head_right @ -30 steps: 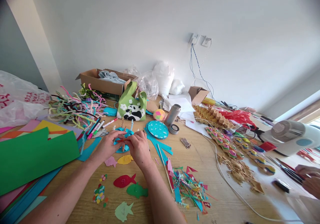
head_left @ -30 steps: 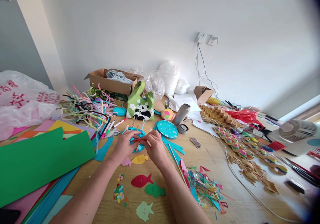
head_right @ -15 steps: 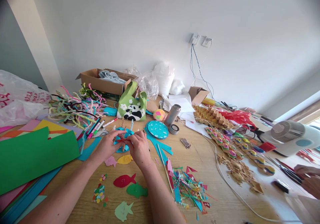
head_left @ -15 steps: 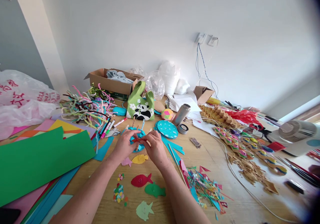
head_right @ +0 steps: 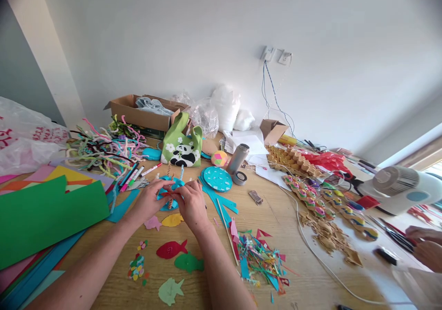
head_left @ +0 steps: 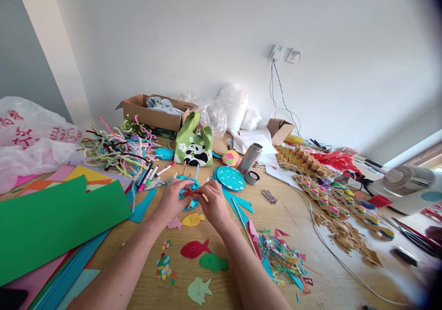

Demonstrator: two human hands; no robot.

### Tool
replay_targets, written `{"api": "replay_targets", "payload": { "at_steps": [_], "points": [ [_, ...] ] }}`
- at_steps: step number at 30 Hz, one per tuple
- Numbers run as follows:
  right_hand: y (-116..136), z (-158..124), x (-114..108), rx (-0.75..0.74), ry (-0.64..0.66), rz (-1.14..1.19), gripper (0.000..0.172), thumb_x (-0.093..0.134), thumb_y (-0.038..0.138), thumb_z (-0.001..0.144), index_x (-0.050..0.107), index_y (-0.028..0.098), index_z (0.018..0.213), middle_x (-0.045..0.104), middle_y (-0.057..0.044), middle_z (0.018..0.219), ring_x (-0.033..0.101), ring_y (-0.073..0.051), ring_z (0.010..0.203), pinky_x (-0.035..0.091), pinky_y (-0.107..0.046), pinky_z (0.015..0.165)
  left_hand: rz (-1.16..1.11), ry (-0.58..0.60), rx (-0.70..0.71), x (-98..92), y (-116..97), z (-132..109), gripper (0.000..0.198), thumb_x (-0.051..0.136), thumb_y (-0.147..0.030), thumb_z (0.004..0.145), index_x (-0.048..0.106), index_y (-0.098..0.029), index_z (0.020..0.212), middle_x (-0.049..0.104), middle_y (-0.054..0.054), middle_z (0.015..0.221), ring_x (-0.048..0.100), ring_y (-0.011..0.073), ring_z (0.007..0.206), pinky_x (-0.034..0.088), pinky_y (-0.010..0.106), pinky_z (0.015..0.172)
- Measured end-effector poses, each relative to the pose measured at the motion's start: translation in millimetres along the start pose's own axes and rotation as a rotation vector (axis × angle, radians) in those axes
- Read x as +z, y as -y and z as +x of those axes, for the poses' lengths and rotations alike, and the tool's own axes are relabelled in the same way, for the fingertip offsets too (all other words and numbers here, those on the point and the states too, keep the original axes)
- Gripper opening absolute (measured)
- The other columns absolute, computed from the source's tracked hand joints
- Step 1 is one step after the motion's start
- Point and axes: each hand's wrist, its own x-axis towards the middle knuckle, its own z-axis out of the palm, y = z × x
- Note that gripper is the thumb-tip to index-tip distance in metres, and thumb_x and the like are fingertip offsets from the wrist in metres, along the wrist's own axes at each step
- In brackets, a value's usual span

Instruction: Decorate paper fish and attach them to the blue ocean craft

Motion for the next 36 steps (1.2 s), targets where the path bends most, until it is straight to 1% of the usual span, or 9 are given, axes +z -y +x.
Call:
{"api": "replay_targets", "payload": {
  "at_steps": [4,8,14,18,23,27,36],
  "points": [
    [1.0,0.4,-1.1,0.006,0.001,-0.012,0.007,0.064,0.022,0.09,0.068,0.022,0.085,0.065,-0.004,0.077,0.054,-0.021,0.088,0.043,-0.034,0.078,-0.025,-0.004,-0.001,-1.1,-3.1,0.4,0.033,0.065,-0.01,0.076,0.068,-0.02,0.107,0.069,0.005,0.093,0.067,0.0203,0.091,0.057,0.036,0.083],
    [1.0,0.5,-1.1,0.007,-0.003,-0.004,0.006,0.063,0.021,0.091,0.068,0.022,0.087,0.065,-0.004,0.078,0.055,-0.022,0.087,0.043,-0.035,0.078,-0.062,0.007,-0.025,-1.9,-5.0,0.3,0.033,0.063,-0.011,0.077,0.068,-0.02,0.108,0.068,0.006,0.1,0.068,0.0195,0.09,0.057,0.037,0.084],
    [0.1,-0.3,0.1,0.014,-0.008,0.0,0.009,0.062,0.023,0.092,0.068,0.023,0.087,0.065,-0.004,0.077,0.054,-0.022,0.087,0.044,-0.035,0.078,-0.063,0.018,-0.048,0.1,-0.5,0.0,0.036,0.063,-0.009,0.076,0.068,-0.021,0.109,0.066,0.006,0.101,0.068,0.0188,0.09,0.057,0.038,0.085],
    [-0.1,-0.5,0.0,0.013,-0.003,0.004,0.008,0.062,0.023,0.092,0.068,0.022,0.086,0.064,-0.004,0.077,0.054,-0.022,0.087,0.043,-0.035,0.078,-0.073,0.023,-0.059,1.9,2.6,-0.8,0.036,0.063,-0.011,0.076,0.068,-0.021,0.11,0.066,0.006,0.102,0.068,0.0198,0.091,0.057,0.039,0.084],
    [-0.4,-0.3,-0.1,0.012,-0.005,0.014,0.007,0.063,0.023,0.091,0.068,0.023,0.085,0.064,-0.003,0.075,0.053,-0.022,0.087,0.043,-0.034,0.078,-0.095,0.02,-0.05,1.7,1.5,-0.4,0.035,0.063,-0.011,0.077,0.067,-0.021,0.11,0.067,0.007,0.103,0.069,0.0195,0.089,0.057,0.038,0.083],
    [-0.6,-0.5,-0.2,0.02,-0.005,0.004,0.007,0.064,0.023,0.091,0.068,0.023,0.086,0.065,-0.004,0.077,0.054,-0.021,0.088,0.043,-0.034,0.079,-0.07,0.011,-0.028,-0.2,-0.7,0.4,0.036,0.064,-0.01,0.076,0.067,-0.021,0.111,0.07,0.006,0.098,0.068,0.0207,0.093,0.056,0.039,0.086],
    [-1.4,-0.6,1.0,0.021,-0.004,-0.02,0.008,0.064,0.024,0.091,0.068,0.023,0.084,0.065,-0.003,0.077,0.055,-0.021,0.087,0.042,-0.035,0.078,-0.048,-0.002,-0.026,-0.7,-0.9,0.2,0.036,0.064,-0.009,0.076,0.068,-0.022,0.109,0.07,0.005,0.092,0.067,0.0199,0.09,0.056,0.036,0.083]
  ]
}}
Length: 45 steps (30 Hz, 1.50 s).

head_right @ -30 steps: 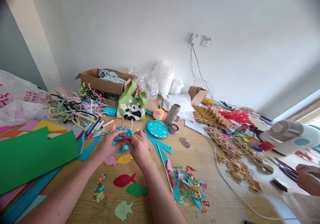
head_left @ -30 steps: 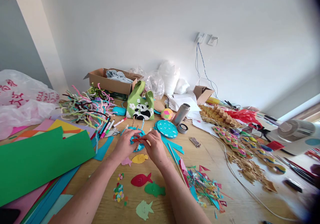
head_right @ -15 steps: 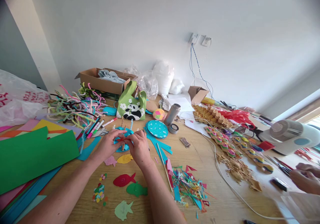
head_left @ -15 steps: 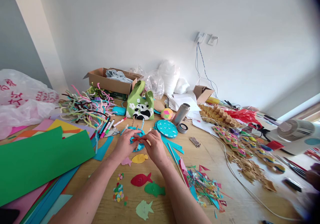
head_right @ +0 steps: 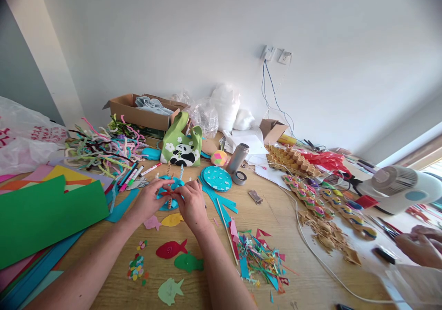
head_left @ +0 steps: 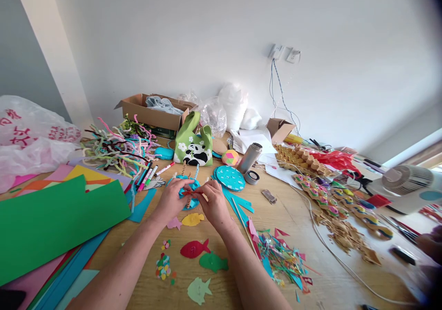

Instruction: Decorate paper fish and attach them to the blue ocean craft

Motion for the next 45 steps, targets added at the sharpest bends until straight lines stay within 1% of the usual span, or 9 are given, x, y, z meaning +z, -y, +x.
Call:
{"api": "replay_targets", "payload": {
  "at_steps": [7,17,26,35,40,45],
  "points": [
    [-0.5,-0.4,-0.1,0.002,0.005,0.019,0.009,0.063,0.025,0.091,0.068,0.023,0.085,0.065,-0.004,0.077,0.054,-0.021,0.087,0.042,-0.034,0.078,-0.006,0.015,-0.016,0.4,0.0,0.5,0.036,0.066,-0.011,0.076,0.068,-0.022,0.11,0.069,0.006,0.097,0.067,0.0211,0.092,0.057,0.038,0.083],
    [-0.5,0.1,0.3,0.012,0.007,0.01,0.009,0.063,0.025,0.091,0.069,0.023,0.084,0.064,-0.003,0.076,0.055,-0.021,0.088,0.042,-0.034,0.078,-0.015,0.022,-0.028,0.8,1.3,0.2,0.036,0.065,-0.013,0.076,0.068,-0.023,0.111,0.07,0.005,0.098,0.067,0.0216,0.093,0.056,0.041,0.086],
    [-0.2,-0.3,-0.2,0.001,-0.002,0.049,0.01,0.062,0.023,0.092,0.068,0.023,0.083,0.065,-0.004,0.076,0.054,-0.022,0.087,0.042,-0.035,0.078,-0.024,0.028,-0.027,3.0,6.9,0.0,0.04,0.066,-0.012,0.076,0.066,-0.023,0.114,0.07,0.005,0.102,0.068,0.0213,0.094,0.057,0.039,0.084],
    [1.4,0.0,-0.8,0.021,0.017,0.043,0.01,0.062,0.023,0.092,0.068,0.022,0.083,0.064,-0.003,0.076,0.053,-0.022,0.087,0.042,-0.035,0.078,0.006,0.023,-0.037,1.2,1.3,0.1,0.037,0.066,-0.011,0.076,0.067,-0.022,0.112,0.071,0.006,0.1,0.068,0.0217,0.093,0.056,0.039,0.085],
    [2.9,0.5,-1.1,0.034,0.028,0.04,0.009,0.062,0.025,0.092,0.069,0.022,0.087,0.066,-0.004,0.077,0.053,-0.022,0.088,0.042,-0.036,0.077,0.008,0.029,-0.043,1.4,0.9,0.1,0.037,0.065,-0.012,0.077,0.067,-0.021,0.113,0.07,0.007,0.103,0.068,0.0215,0.093,0.056,0.039,0.084],
    [3.9,1.7,-0.5,0.036,0.039,0.049,0.011,0.061,0.027,0.093,0.07,0.022,0.096,0.068,-0.004,0.08,0.054,-0.023,0.087,0.043,-0.037,0.08,0.04,0.01,-0.015,2.0,0.1,0.4,0.037,0.064,-0.011,0.077,0.067,-0.021,0.113,0.071,0.006,0.104,0.068,0.0214,0.095,0.055,0.04,0.088]
  ]
}}
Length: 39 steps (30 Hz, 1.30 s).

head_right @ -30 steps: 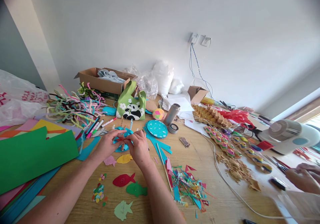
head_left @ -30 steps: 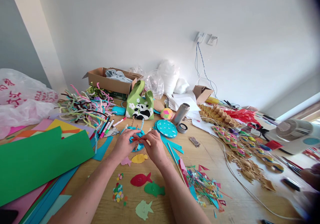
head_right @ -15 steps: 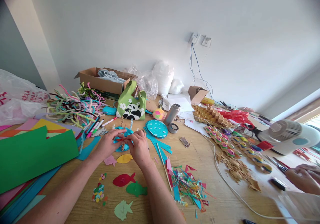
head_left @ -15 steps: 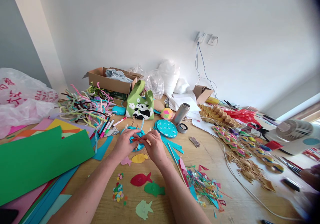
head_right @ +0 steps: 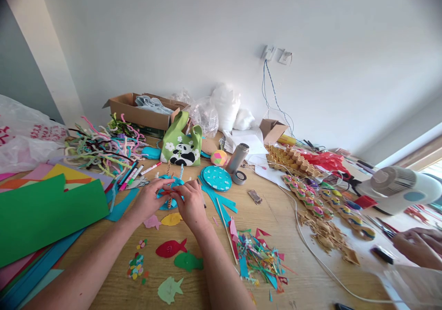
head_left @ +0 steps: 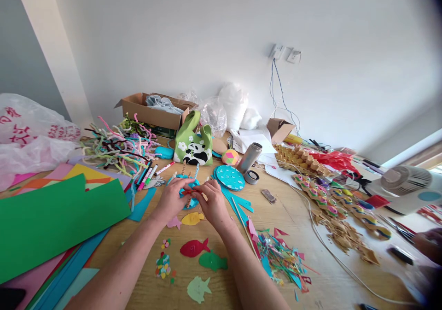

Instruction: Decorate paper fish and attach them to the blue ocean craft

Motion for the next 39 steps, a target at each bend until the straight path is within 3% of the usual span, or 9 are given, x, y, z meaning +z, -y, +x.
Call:
{"api": "replay_targets", "payload": {
  "at_steps": [14,27,39],
  "points": [
    [0,0,5,0.032,0.007,0.063,0.01,0.062,0.023,0.092,0.071,0.024,0.091,0.065,-0.004,0.085,0.052,-0.023,0.089,0.043,-0.037,0.081,-0.053,0.003,-0.03,4.2,7,0,0.058,0.063,-0.009,0.076,0.054,-0.021,0.132,0.068,0.009,0.112,0.069,0.0206,0.093,0.058,0.041,0.084],
    [1,0,10,0.032,0.039,0.029,0.01,0.053,0.015,0.094,0.059,0.02,0.087,0.062,-0.006,0.09,0.052,-0.023,0.09,0.042,-0.037,0.084,-0.039,-0.017,0.003,3.7,4,-1,0.058,0.061,-0.007,0.075,0.057,-0.023,0.13,0.068,0.007,0.106,0.069,0.0161,0.081,0.058,0.037,0.081],
    [-5,-1,13,0.05,0.028,0.014,0.011,0.05,0.017,0.095,0.059,0.02,0.089,0.06,-0.006,0.089,0.051,-0.022,0.087,0.041,-0.036,0.081,0.013,-0.007,0.025,0.7,1,1,0.051,0.066,-0.011,0.075,0.062,-0.023,0.125,0.072,0.005,0.098,0.066,0.0209,0.095,0.054,0.042,0.091]
  ]
}}
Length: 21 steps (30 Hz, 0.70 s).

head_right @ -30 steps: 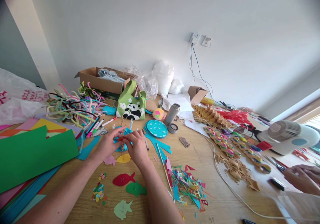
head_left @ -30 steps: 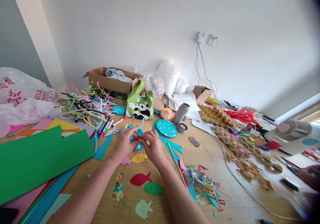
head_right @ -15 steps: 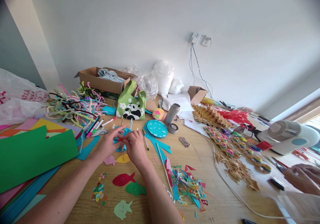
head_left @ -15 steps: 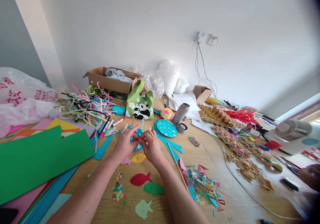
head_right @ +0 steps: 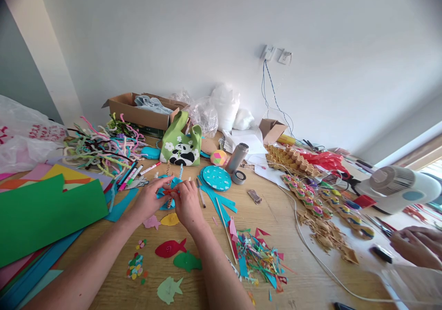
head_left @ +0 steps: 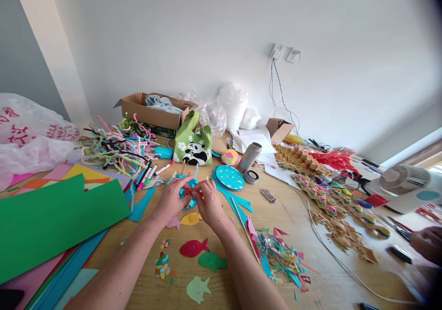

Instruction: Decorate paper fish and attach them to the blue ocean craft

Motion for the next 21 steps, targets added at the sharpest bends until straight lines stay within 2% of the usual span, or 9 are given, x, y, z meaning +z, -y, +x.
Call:
{"api": "replay_targets", "payload": {
  "at_steps": [9,15,21],
  "points": [
    [4.3,0.1,-5.8,0.021,-0.009,0.046,0.006,0.058,0.018,0.09,0.062,0.021,0.092,0.063,-0.006,0.092,0.052,-0.023,0.091,0.043,-0.037,0.082,-0.013,-0.006,0.002,-0.9,0.2,0.1,0.048,0.063,-0.01,0.076,0.063,-0.022,0.123,0.071,0.004,0.094,0.065,0.0219,0.096,0.053,0.043,0.091],
    [5.4,-0.1,-6.5,-0.004,-0.014,0.095,0.025,0.056,0.012,0.088,0.061,0.022,0.11,0.067,-0.006,0.097,0.052,-0.023,0.093,0.045,-0.038,0.083,-0.023,-0.002,-0.007,0.5,2.5,-0.2,0.052,0.063,-0.009,0.076,0.06,-0.021,0.126,0.071,0.005,0.094,0.066,0.0222,0.095,0.054,0.042,0.09],
    [4.2,-0.9,-2.9,-0.008,-0.038,0.112,0.028,0.054,0.012,0.089,0.061,0.022,0.114,0.067,-0.005,0.092,0.051,-0.023,0.091,0.046,-0.037,0.082,-0.033,-0.005,-0.022,3.0,5.6,-0.7,0.055,0.063,-0.01,0.076,0.057,-0.021,0.129,0.07,0.005,0.097,0.066,0.0223,0.095,0.054,0.045,0.089]
  ]
}}
